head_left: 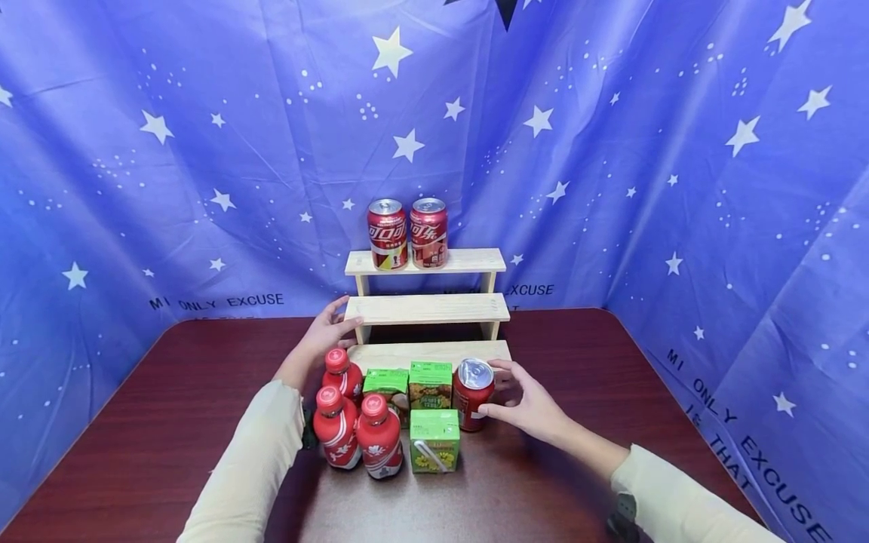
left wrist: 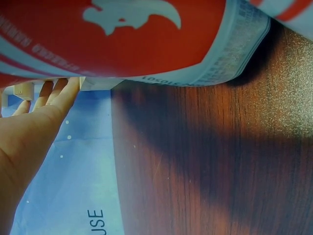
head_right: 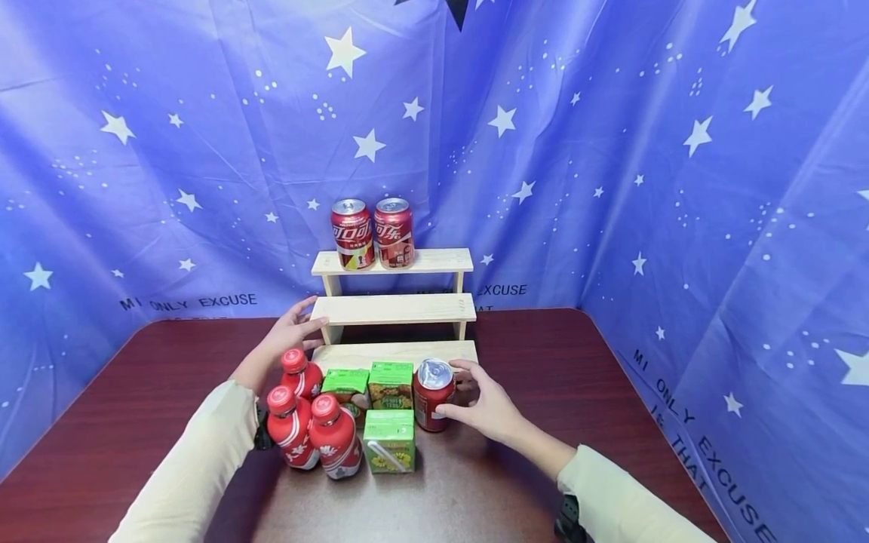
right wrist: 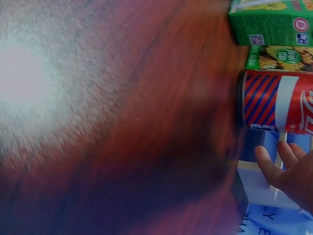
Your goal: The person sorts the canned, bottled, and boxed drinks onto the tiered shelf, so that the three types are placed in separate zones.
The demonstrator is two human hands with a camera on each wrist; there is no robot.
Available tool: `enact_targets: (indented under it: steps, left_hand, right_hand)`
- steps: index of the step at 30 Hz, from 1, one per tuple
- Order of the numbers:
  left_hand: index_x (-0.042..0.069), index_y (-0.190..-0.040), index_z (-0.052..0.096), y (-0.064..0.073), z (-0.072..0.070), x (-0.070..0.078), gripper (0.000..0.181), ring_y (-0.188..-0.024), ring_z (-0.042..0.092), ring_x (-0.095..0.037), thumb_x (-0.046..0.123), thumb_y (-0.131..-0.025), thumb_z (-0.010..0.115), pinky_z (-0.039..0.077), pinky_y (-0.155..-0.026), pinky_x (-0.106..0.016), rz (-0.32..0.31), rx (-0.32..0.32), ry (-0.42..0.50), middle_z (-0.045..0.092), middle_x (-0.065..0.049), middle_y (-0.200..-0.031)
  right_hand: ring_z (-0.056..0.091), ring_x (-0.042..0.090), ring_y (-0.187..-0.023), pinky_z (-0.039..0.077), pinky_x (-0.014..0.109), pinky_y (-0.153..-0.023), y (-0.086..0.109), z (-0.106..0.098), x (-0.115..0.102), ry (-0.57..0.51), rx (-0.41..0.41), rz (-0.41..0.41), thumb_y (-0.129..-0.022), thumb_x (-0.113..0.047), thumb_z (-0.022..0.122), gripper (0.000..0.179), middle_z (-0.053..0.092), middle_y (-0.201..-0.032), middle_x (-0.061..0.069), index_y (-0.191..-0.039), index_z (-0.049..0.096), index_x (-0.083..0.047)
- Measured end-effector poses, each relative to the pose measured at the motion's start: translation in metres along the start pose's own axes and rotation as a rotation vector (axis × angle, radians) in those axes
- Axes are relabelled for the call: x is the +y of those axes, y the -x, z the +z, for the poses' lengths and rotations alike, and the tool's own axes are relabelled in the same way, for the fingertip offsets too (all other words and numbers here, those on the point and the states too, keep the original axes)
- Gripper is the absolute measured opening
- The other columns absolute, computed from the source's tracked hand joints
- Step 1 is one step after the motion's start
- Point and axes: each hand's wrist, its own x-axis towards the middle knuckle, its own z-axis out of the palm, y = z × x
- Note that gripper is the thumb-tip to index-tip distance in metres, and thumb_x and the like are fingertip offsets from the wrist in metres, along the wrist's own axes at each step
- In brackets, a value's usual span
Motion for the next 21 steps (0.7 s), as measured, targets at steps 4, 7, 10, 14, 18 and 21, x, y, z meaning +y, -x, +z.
enact_targets:
  steps: [4,7,10,14,18,21]
  left_hand:
    - [0.012,-0.151,0.009,-0.001,0.001,0.0,0.071,-0.127,0.041,-0.041,0.011,-0.095,0.053,0.045,-0.099,-0.051,0.004,-0.008,-0.007,0.031,-0.029,-0.143]
    - [0.012,-0.151,0.009,0.0,0.001,0.0,0.071,-0.127,0.04,-0.041,0.011,-0.095,0.053,0.044,-0.1,-0.052,0.005,-0.005,-0.009,0.031,-0.029,-0.144]
    - [0.012,-0.151,0.01,0.0,0.001,0.0,0.071,-0.126,0.041,-0.041,0.01,-0.095,0.052,0.044,-0.099,-0.053,-0.003,0.004,-0.003,0.03,-0.029,-0.144]
    - [0.013,-0.151,0.01,-0.001,0.0,-0.001,0.071,-0.126,0.041,-0.04,0.01,-0.095,0.053,0.045,-0.098,-0.052,-0.009,0.004,0.004,0.029,-0.029,-0.145]
    - [0.012,-0.151,0.01,-0.002,0.0,-0.002,0.071,-0.127,0.041,-0.041,0.011,-0.094,0.053,0.046,-0.098,-0.051,-0.007,-0.001,0.007,0.029,-0.028,-0.145]
    - [0.012,-0.151,0.01,-0.002,0.0,-0.002,0.071,-0.127,0.04,-0.042,0.01,-0.095,0.053,0.045,-0.099,-0.052,-0.007,-0.001,0.01,0.028,-0.028,-0.146]
  right_hand:
    - [0.06,0.032,-0.104,0.055,0.032,-0.073,0.004,0.004,-0.002,-0.036,0.01,0.01,-0.072,-0.018,0.081,0.071,0.059,-0.119,0.017,-0.133,0.043,-0.013]
    - [0.061,0.03,-0.104,0.055,0.034,-0.074,0.003,0.01,0.006,-0.071,0.033,0.009,-0.071,-0.018,0.082,0.075,0.059,-0.118,0.016,-0.134,0.042,-0.016]
    - [0.061,0.029,-0.103,0.056,0.037,-0.076,0.002,0.017,0.014,-0.101,0.061,-0.003,-0.071,-0.016,0.082,0.075,0.06,-0.118,0.016,-0.134,0.042,-0.014]
    - [0.061,0.029,-0.102,0.056,0.04,-0.079,0.002,0.023,0.016,-0.133,0.096,0.007,-0.071,-0.012,0.081,0.074,0.06,-0.117,0.017,-0.135,0.042,-0.011]
    - [0.062,0.023,-0.099,0.056,0.037,-0.08,0.001,0.027,0.015,-0.156,0.118,0.026,-0.07,-0.01,0.082,0.075,0.06,-0.114,0.017,-0.134,0.043,-0.011]
    - [0.062,0.018,-0.095,0.057,0.032,-0.078,0.0,0.031,0.017,-0.166,0.12,0.026,-0.069,-0.008,0.082,0.078,0.06,-0.113,0.017,-0.135,0.04,-0.009]
